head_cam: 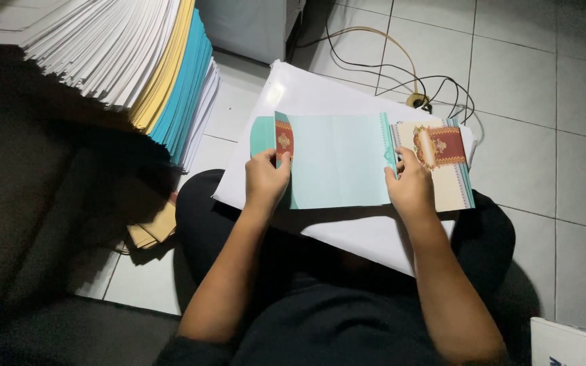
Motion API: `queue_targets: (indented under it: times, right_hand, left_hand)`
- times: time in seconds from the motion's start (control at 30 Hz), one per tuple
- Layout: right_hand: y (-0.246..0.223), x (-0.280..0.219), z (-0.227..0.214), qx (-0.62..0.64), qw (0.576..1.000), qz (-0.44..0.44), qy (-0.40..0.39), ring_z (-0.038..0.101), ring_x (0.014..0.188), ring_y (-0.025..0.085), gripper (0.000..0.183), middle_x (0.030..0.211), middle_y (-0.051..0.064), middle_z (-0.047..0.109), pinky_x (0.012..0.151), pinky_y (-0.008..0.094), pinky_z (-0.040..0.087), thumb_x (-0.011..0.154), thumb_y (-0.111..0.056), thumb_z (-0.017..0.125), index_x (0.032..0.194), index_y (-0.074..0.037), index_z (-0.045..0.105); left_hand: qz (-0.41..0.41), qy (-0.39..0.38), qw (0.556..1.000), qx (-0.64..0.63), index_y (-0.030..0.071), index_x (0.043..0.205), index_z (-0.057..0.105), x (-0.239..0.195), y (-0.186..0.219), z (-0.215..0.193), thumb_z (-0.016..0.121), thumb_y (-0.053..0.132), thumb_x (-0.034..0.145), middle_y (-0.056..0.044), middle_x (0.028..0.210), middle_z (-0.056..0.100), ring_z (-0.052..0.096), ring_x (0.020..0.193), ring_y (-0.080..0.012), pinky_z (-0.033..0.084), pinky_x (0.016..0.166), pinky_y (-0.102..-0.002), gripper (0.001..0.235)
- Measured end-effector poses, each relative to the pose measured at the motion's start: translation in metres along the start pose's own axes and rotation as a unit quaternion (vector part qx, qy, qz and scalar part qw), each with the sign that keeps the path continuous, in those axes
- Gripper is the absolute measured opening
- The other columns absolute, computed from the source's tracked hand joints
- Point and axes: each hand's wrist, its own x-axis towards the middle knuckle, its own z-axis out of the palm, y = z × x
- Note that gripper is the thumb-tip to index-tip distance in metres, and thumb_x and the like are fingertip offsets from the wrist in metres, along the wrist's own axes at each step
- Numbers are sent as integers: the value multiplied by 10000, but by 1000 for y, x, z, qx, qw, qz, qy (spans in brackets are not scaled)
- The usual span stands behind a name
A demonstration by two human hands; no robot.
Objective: Folding and pressing pre-printed cardstock to assemble cards from a large stack.
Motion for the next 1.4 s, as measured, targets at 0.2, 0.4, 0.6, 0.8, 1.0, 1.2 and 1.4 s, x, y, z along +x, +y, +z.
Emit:
queue_targets:
  times: [0.2,0.4,0.6,0.8,1.0,1.2,1.4]
  right_hand:
    - [-18,-10,-10,-174,982,-59,38,652,1088,345,449,1131,123,643,836,509,581,883,-292,748,1268,-73,675]
    - [-57,1,20,-100,933,-347,3,507,1325,398,477,1401,210,531,1050,498,445,1019,-377,540,1347,-38,610]
    - [-58,5,53,-121,928,-339,-99,308,1515,319,599,1630,176,367,1235,468,198,1075,-383,324,1563,-44,391]
    - [-53,6,59,-160,923,-334,-100,275,1534,270,625,1663,133,311,1251,430,160,1075,-415,280,1600,-78,319]
    - [-53,6,57,-154,922,-343,-93,292,1528,272,637,1653,141,333,1248,431,166,1068,-430,299,1594,-73,338]
    - [-53,7,58,-142,927,-330,-109,277,1536,262,680,1659,134,318,1254,423,142,1045,-472,308,1598,-77,333]
    - [-51,8,58,-144,928,-323,-115,261,1544,257,722,1665,135,307,1257,421,126,1035,-524,296,1601,-77,326]
  left_hand:
    - [8,-3,1000,30,18,910,762,11,-17,5,677,236,919,-203,746,724,734,759,-368,561,627,-411,235]
    - [12,-2,999,35,32,906,761,16,-29,10,697,265,905,-186,714,715,734,722,-346,569,610,-399,241]
    - [12,2,998,54,30,883,728,17,-29,10,699,309,899,-189,702,703,726,722,-364,559,606,-436,281]
    - [118,64,965,225,8,1373,485,-7,-8,8,819,485,762,-222,1067,645,691,1001,-455,590,776,-593,844]
    - [115,16,971,210,-22,1295,543,-18,1,-7,696,289,829,-194,1013,606,690,942,-451,587,730,-584,581]
    - [89,20,975,202,27,1215,627,-1,-28,-31,568,131,915,-159,899,715,744,860,-377,597,685,-486,323]
    - [149,72,943,291,19,1445,495,1,-32,-21,680,68,905,-194,1136,547,589,1066,-412,553,814,-545,572]
